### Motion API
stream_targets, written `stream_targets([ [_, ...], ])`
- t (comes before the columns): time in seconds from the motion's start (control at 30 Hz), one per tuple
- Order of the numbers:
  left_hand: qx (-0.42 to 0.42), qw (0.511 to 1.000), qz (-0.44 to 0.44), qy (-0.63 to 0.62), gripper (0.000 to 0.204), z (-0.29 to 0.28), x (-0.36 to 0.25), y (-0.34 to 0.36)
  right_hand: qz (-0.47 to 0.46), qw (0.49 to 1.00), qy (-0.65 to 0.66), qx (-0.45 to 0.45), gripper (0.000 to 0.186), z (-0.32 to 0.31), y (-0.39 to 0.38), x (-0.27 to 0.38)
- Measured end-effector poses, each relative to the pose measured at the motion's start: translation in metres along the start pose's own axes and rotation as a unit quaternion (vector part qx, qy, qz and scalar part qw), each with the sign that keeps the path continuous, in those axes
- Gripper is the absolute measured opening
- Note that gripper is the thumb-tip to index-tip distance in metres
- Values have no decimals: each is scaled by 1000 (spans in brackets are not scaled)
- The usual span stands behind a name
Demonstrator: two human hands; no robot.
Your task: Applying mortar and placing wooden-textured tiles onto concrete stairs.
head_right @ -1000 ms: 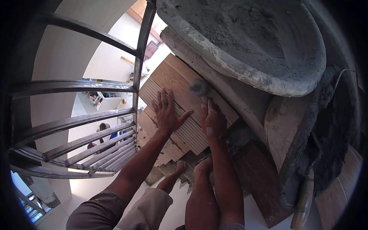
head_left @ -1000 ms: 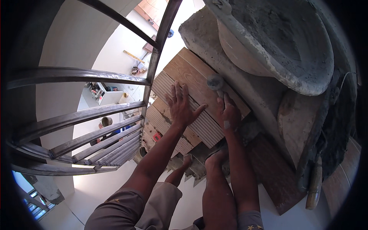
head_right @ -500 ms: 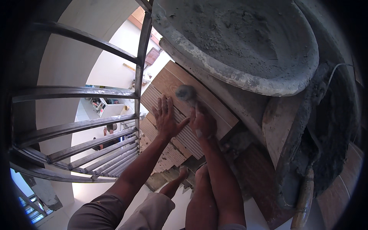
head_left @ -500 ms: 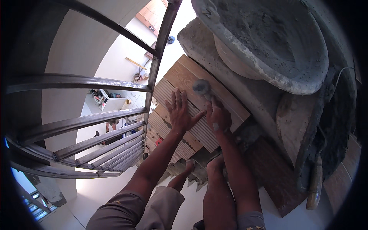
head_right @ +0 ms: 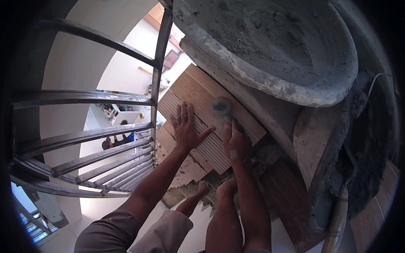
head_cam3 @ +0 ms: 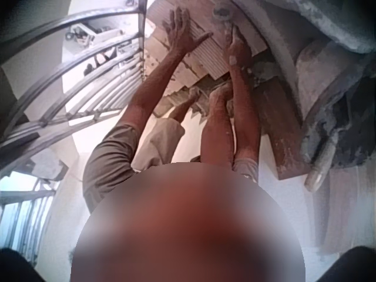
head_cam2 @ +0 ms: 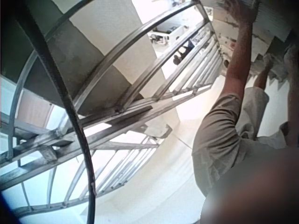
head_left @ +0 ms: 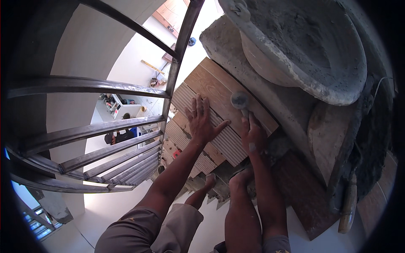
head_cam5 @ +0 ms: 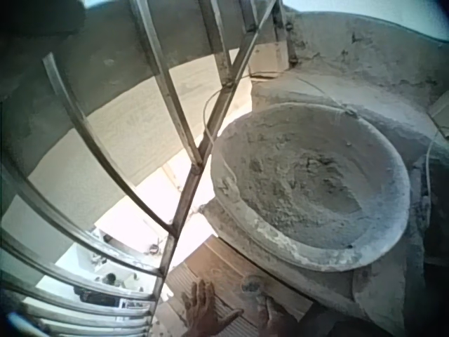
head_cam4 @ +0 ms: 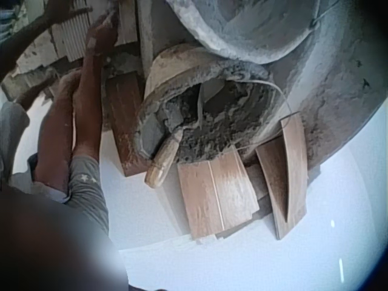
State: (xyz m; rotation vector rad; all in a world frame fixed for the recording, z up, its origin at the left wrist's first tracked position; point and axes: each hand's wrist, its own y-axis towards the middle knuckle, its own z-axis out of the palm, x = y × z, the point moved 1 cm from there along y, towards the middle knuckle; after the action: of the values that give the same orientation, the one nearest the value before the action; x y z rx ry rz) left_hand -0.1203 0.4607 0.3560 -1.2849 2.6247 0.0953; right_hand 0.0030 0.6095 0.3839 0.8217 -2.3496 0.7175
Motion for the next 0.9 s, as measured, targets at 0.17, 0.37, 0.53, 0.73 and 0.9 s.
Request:
stream_targets([
  [0.17, -13, 1000, 9, -2, 117, 2, -1, 1, -45, 998, -45, -23, 46, 5, 14, 0],
  [0.37, -43, 994, 58, -86, 110, -7, -23, -45, -51, 997, 30, -41, 46, -10, -7, -29],
  [0.53, 51, 988, 97, -108, 106, 2, -39, -118, 14, 989, 146, -30, 48, -31, -50, -27],
  [0.73, 24, 976, 3, -216, 107, 6, -64, -140, 34, 981, 167, -92, 51, -40, -90, -73],
  [0.9, 44, 936, -166, -307, 114, -6, -93, -162, 139, 961, 218, -99, 50, -44, -130, -98],
])
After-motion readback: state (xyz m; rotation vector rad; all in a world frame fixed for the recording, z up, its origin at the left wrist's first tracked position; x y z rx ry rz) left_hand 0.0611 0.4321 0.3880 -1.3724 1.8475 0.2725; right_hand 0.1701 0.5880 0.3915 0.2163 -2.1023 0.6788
